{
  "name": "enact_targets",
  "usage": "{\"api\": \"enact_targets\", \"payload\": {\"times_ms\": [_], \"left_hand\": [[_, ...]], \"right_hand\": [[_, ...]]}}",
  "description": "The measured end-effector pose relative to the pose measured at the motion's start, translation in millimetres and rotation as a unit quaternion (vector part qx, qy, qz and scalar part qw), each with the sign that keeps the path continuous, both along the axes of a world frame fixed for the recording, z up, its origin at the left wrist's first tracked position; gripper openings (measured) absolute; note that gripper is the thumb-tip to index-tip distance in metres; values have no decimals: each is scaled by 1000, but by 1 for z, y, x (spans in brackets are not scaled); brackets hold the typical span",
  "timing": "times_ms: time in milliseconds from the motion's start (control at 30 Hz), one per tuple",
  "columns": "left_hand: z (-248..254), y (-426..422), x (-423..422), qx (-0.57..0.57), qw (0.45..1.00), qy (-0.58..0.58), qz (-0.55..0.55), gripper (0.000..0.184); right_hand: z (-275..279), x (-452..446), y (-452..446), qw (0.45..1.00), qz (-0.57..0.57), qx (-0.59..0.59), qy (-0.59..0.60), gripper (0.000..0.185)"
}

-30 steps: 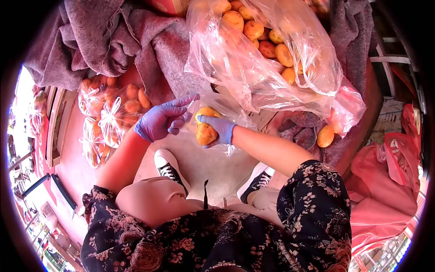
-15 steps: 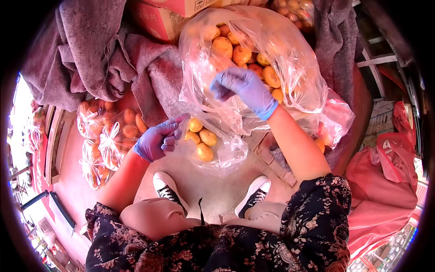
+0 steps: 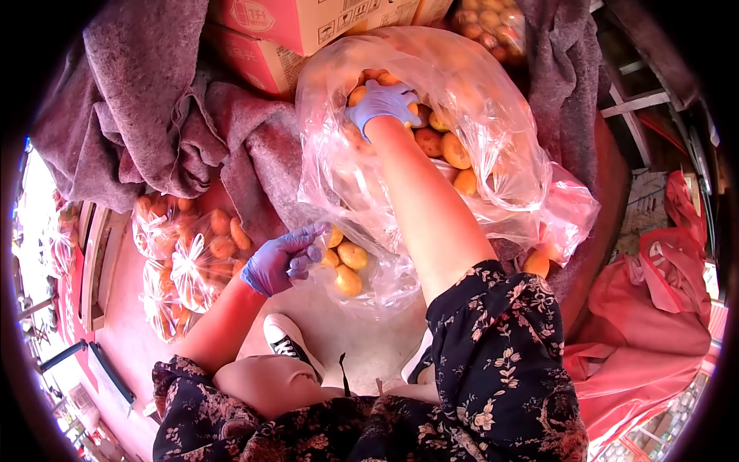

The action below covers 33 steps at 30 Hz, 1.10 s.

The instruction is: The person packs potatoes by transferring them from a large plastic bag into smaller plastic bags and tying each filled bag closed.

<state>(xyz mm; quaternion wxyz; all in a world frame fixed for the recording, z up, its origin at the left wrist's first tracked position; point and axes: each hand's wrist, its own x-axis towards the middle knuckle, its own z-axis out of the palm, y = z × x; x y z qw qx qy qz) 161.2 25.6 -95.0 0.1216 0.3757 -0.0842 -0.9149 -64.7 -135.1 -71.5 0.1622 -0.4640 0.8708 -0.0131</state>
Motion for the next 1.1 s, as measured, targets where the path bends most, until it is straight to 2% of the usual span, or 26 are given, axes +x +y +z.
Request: {"api": "enact_targets", "payload": {"times_ms": [67, 167, 300, 433, 633, 733, 767, 867, 900, 1000, 1100], "left_hand": [[1, 2, -1, -7, 1000, -5, -5, 29], [3, 0, 4, -10, 1000, 4, -10, 29], [1, 7, 8, -8, 1000, 4, -10, 29], [5, 7, 3, -22, 999, 40, -28, 33], [33, 21, -3, -134, 985, -49, -100, 39], [30, 26, 4, -156, 982, 14, -104, 43], [27, 27, 7, -142, 985, 24, -89, 43], [28, 29, 8, -140, 989, -8, -44, 42], [32, 27, 8, -125, 992, 7, -33, 42], [31, 27, 12, -124, 992, 12, -16, 43], [33, 24, 14, -147, 989, 11, -3, 41]], "right_hand": [[2, -8, 1, 999, 24, 10, -23, 78], [4, -18, 20, 996, 58, -62, -27, 81], [-7, -22, 25, 993, -10, -68, -93, 83], [-8, -22, 22, 992, -32, -61, -105, 85], [-10, -29, 26, 994, -26, -55, -89, 86], [-22, -46, 25, 992, -4, -77, -101, 88], [-29, -53, 28, 982, -27, -123, -139, 86], [-50, -82, 38, 913, 34, -268, -305, 81], [-53, -91, 45, 807, 78, -308, -497, 75], [-33, -105, 82, 636, -9, -301, -710, 70], [0, -118, 121, 468, 31, -148, -871, 72]]}}
